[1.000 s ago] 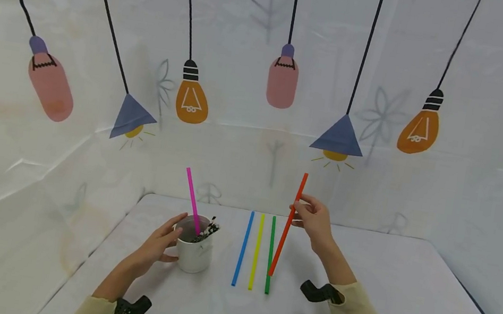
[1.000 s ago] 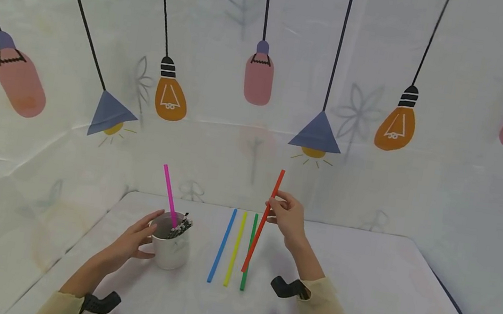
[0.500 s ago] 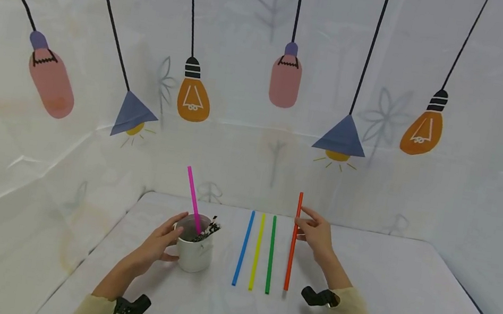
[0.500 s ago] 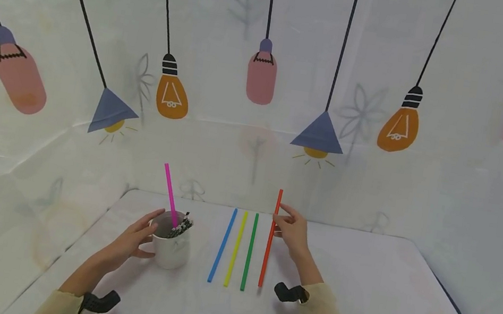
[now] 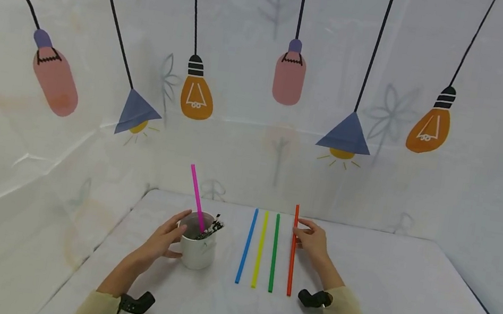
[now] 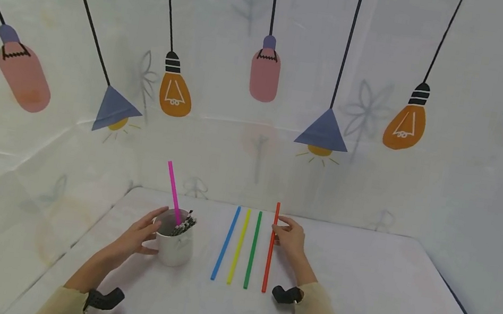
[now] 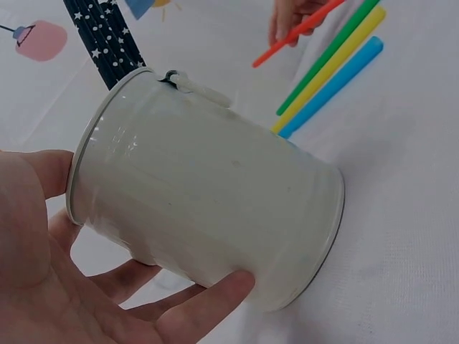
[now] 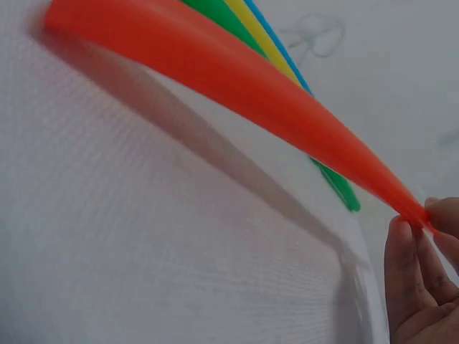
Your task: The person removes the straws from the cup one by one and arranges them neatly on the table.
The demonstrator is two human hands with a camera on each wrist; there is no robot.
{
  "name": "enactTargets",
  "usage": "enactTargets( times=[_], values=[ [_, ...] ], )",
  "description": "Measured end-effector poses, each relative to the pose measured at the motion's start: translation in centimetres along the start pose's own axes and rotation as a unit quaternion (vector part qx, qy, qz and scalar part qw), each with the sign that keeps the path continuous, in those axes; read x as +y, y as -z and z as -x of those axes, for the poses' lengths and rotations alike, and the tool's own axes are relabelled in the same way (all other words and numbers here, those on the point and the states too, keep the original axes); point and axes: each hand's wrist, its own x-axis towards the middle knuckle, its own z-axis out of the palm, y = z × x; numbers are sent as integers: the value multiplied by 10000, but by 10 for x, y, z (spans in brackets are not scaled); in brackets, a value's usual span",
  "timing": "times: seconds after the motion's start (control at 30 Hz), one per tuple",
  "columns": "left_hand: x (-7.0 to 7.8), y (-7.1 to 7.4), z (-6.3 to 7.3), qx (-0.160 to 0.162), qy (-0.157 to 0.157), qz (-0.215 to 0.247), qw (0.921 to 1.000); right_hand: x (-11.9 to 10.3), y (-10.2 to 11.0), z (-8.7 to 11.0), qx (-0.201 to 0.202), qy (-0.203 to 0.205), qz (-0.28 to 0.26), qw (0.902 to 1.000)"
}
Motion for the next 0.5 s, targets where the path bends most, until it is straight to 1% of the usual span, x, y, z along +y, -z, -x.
enactTargets(
  times=[0.2, 0.5],
  values=[
    [-1, -2, 1, 79, 61, 12, 9999, 12, -4, -2, 19, -76, 366, 9993],
    [1, -3, -1, 131, 34, -52, 9999, 11, -14, -4, 243, -202, 705, 9970]
  ],
)
